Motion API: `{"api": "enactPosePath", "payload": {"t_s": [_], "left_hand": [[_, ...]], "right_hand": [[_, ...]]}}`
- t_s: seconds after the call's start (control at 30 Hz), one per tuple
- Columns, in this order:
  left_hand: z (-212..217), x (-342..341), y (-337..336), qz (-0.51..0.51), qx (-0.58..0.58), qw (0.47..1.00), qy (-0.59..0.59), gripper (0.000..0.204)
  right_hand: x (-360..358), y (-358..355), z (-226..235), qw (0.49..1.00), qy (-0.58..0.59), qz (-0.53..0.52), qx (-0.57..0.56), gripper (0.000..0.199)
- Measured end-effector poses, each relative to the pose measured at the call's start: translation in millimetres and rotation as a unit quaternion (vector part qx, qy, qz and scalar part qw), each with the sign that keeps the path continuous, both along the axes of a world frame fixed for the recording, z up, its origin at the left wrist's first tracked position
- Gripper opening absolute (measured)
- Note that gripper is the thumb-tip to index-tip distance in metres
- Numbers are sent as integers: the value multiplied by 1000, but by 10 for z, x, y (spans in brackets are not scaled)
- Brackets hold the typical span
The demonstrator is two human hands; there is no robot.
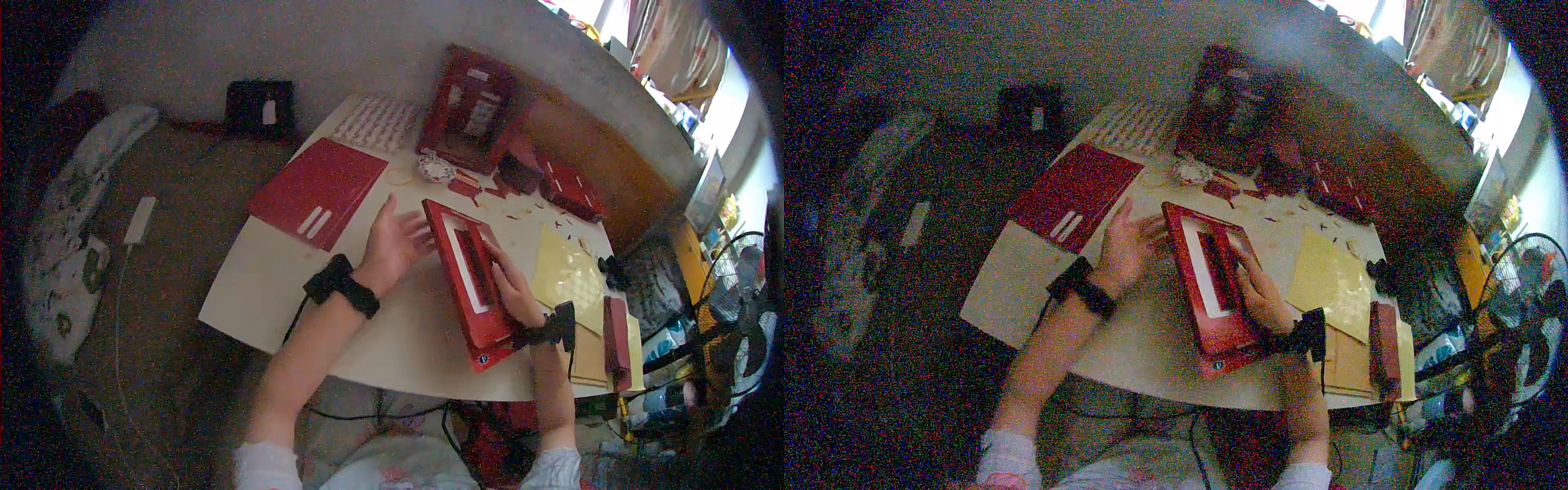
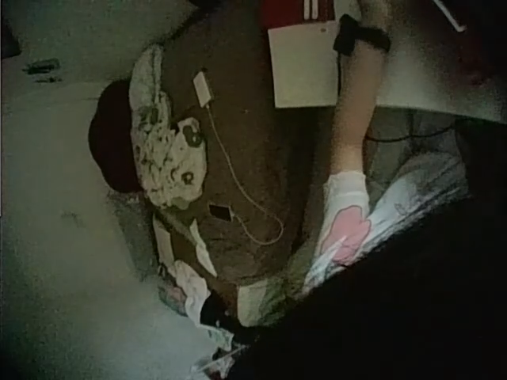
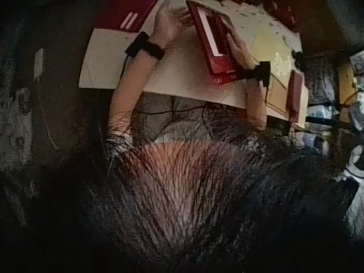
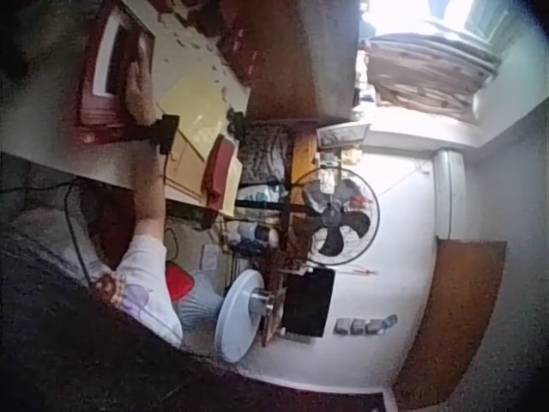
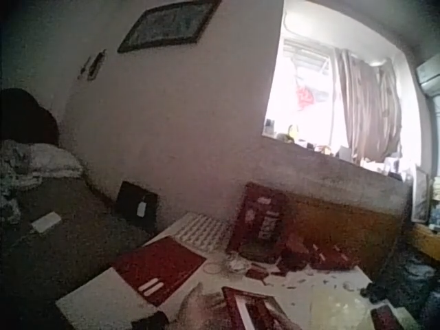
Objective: The recorder is assembling and preparing red product packaging for 'ATM Money Wallets'.
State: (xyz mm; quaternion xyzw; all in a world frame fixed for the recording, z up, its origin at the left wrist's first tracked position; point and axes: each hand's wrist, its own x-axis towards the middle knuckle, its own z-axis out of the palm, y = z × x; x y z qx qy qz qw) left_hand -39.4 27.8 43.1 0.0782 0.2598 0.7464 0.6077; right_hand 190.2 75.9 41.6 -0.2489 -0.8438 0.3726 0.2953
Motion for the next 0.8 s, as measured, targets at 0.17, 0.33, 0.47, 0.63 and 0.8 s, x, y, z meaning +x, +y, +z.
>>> {"api": "enactPosePath", "payload": {"t_s": [0.17, 0.33, 0.47, 0.63, 0.8], "left_hand": [[124, 374, -290, -246, 127, 955, 103, 86], [49, 391, -372, -287, 113, 936, 172, 83], [22, 429, -370, -308, 171, 921, 164, 86], [119, 461, -440, -305, 181, 919, 174, 89], [123, 451, -448, -316, 193, 912, 176, 91]], "right_hand": [[-26, -94, 60, 999, 38, 15, -9, 42], [-44, -140, 137, 998, 36, 28, 31, 43], [-24, -167, 181, 998, 46, 43, 1, 45], [-18, -138, 138, 998, 41, 41, 16, 44], [-28, -142, 129, 998, 34, 36, 35, 45]]}}
